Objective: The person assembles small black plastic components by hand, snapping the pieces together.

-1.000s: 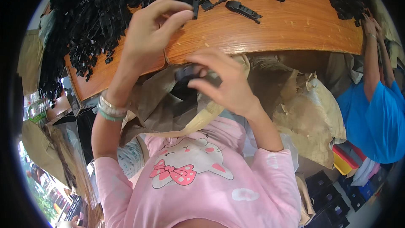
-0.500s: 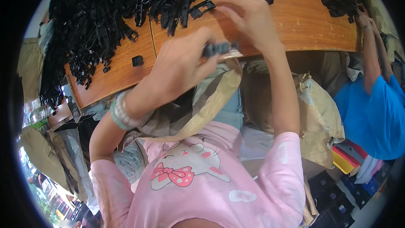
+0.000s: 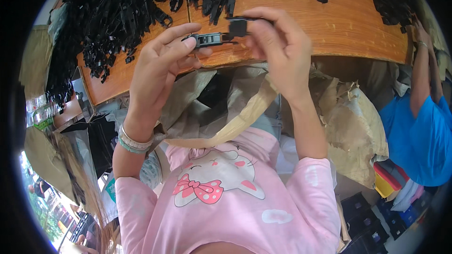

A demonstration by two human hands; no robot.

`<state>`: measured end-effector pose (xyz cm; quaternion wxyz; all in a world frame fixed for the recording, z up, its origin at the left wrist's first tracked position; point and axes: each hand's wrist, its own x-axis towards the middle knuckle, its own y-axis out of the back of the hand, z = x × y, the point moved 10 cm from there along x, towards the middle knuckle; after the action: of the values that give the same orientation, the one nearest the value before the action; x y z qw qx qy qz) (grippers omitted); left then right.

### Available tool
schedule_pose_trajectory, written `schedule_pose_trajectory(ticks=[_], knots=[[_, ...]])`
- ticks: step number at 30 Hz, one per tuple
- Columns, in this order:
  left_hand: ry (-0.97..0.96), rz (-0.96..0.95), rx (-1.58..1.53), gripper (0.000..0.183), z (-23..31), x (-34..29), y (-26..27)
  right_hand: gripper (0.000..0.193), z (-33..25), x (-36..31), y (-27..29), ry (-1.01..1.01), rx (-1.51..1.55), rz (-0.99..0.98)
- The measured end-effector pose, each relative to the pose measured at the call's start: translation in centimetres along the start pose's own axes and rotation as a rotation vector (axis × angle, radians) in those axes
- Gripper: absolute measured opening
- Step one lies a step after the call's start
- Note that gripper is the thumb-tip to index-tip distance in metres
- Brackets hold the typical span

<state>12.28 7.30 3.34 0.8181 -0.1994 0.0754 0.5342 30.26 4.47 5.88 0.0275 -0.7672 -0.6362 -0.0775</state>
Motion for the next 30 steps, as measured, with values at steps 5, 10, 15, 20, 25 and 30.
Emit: schedule_pose_trajectory(ticks=[5, 10, 15, 20, 25, 30], knots=[[0.007, -0.013, -0.089, 0.043, -0.6, 0.0, 0.0, 0.031, -3.1, -0.6, -2.4, 0.33, -0.294, -0.092], [-0.001, -0.008, -0.051, 0.042, 0.0, -0.9, -0.4, 0.034, -3.6, -1.0, -4.2, 0.423, -0.437, -0.132], [0.139, -0.123, -0.036, 0.025, -1.0, -1.9, -1.7, 0.038, -5.0, -2.2, -6.0, 0.538, -0.504, -0.136], [0.128, -0.122, 0.024, 0.02, -0.2, -2.5, -1.5, 0.036, -5.8, -2.6, -6.6, 0.588, -0.494, -0.121], [0.063, -0.124, 0.087, 0.019, -0.2, -2.3, -1.1, 0.035, -5.7, -3.1, -6.9, 0.581, -0.494, -0.109], [-0.464, 0.388, 0.885, 0.01, 4.3, -4.7, 7.3, 0.031, -1.6, -3.0, -7.9, 0.232, -0.341, -0.408]])
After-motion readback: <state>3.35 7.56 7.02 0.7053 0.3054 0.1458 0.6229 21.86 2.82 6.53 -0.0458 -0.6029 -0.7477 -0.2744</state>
